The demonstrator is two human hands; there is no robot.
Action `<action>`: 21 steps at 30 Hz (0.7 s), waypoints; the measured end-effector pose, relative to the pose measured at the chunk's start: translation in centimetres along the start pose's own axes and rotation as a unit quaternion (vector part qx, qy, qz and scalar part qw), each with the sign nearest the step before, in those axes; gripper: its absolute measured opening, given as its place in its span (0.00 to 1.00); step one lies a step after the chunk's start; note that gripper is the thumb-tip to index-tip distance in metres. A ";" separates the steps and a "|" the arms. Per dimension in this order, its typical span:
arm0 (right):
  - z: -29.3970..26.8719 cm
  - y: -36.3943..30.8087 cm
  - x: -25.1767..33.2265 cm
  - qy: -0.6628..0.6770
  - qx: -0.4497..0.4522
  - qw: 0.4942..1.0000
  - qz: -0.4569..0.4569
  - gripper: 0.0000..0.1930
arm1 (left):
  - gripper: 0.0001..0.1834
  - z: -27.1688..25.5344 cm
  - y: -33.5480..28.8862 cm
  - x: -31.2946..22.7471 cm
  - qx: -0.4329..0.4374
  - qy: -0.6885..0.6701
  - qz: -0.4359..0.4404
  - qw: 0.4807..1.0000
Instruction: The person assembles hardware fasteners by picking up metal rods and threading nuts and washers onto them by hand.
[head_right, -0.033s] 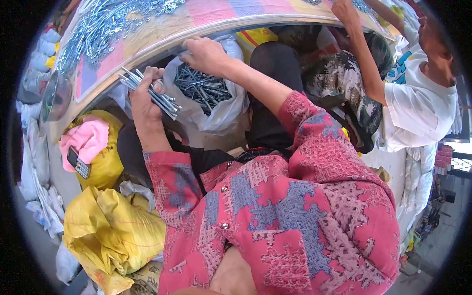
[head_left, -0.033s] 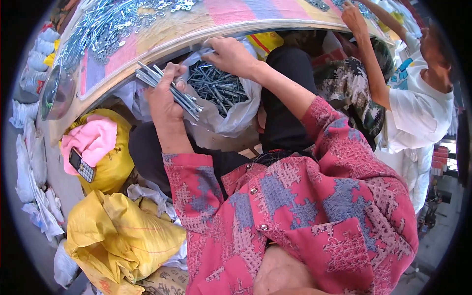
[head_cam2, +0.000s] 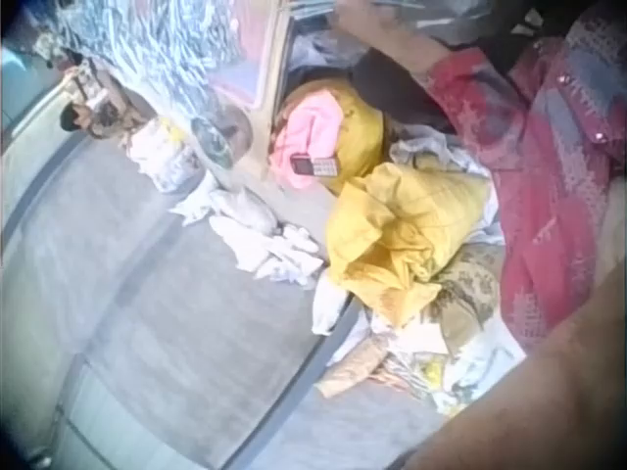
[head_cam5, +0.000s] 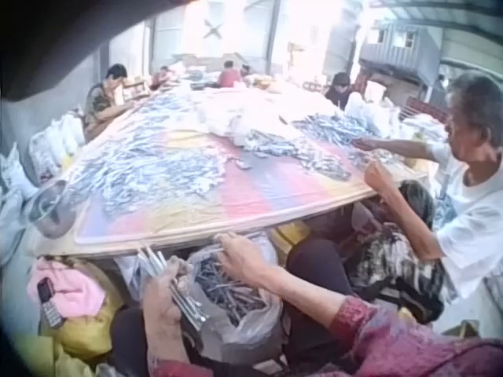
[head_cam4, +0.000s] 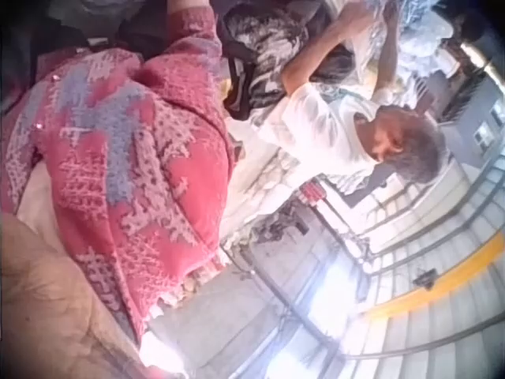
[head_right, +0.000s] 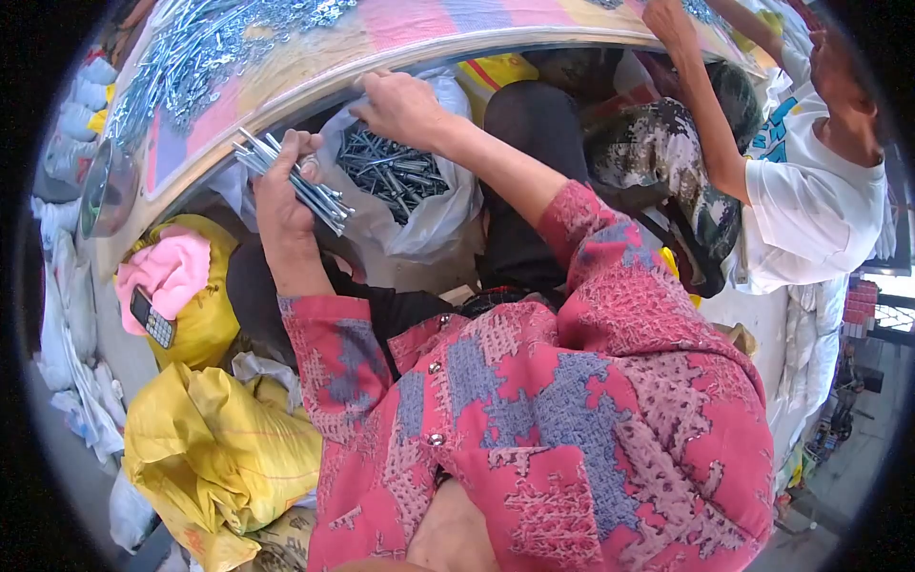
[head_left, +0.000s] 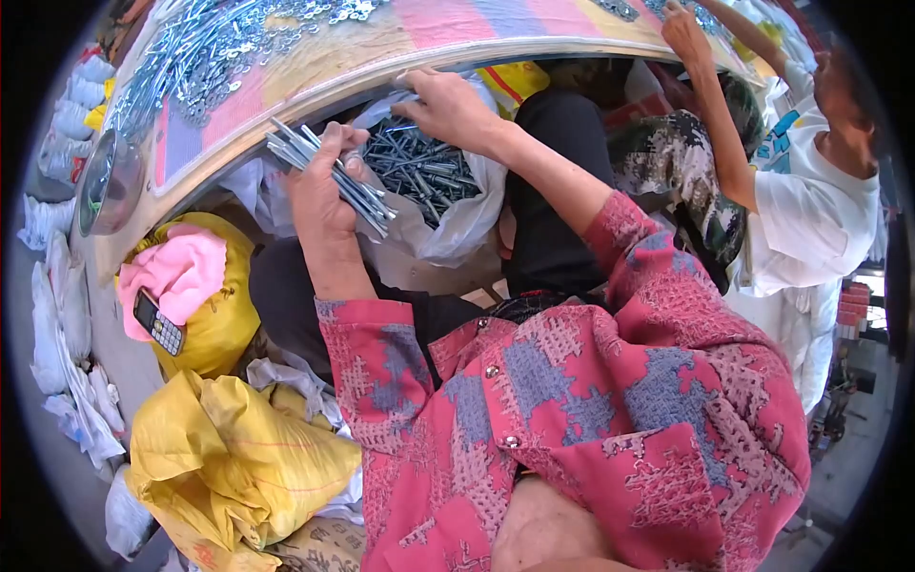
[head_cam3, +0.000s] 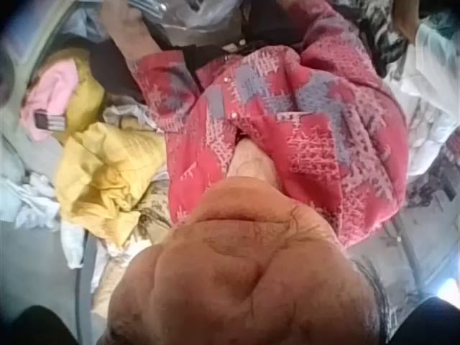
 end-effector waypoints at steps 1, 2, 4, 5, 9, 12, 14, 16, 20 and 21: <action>0.2 0.5 1.0 0.001 0.036 0.998 0.054 0.16 | 0.08 -0.3 -0.9 -0.7 -0.005 0.037 0.000 0.999; -1.0 0.6 1.4 -0.006 0.033 0.998 0.060 0.16 | 0.08 0.4 -1.0 -0.1 0.003 0.037 -0.005 0.999; -0.4 1.0 2.3 0.265 0.103 0.952 0.112 0.15 | 0.10 2.9 -1.7 0.5 0.063 0.076 -0.023 0.995; 1.7 0.2 2.1 0.415 0.162 0.876 0.185 0.15 | 0.12 4.3 -2.0 0.3 0.087 0.128 -0.014 0.988; 3.2 -0.2 2.5 0.525 0.200 0.779 0.278 0.14 | 0.12 5.3 -1.9 1.6 0.117 0.094 -0.038 0.988; 3.0 0.3 0.7 0.538 0.206 0.779 0.249 0.13 | 0.13 6.2 -1.7 2.5 0.142 0.077 -0.055 0.985; 0.6 2.2 -1.9 0.465 0.067 0.842 0.265 0.11 | 0.13 6.8 -1.6 3.6 0.169 -0.002 -0.066 0.983; -0.6 3.8 -3.9 0.500 0.034 0.823 0.267 0.11 | 0.15 6.8 -1.5 4.6 0.169 0.043 -0.088 0.981; -0.7 5.9 -7.0 0.361 0.095 0.885 0.278 0.12 | 0.10 6.8 -1.0 5.4 0.147 -0.033 -0.133 0.980; -0.8 7.0 -9.8 0.326 0.048 0.903 0.276 0.13 | 0.10 6.3 -0.9 5.5 0.124 -0.046 -0.149 0.980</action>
Point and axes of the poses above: each hand's wrist, its own y-axis towards the middle knuckle, its own z-axis out of the palm, x = y × z, the point moved 10 cm from there along y, towards the middle knuckle, and after that the axes turned 4 degrees about y, right-handed, at the moved point
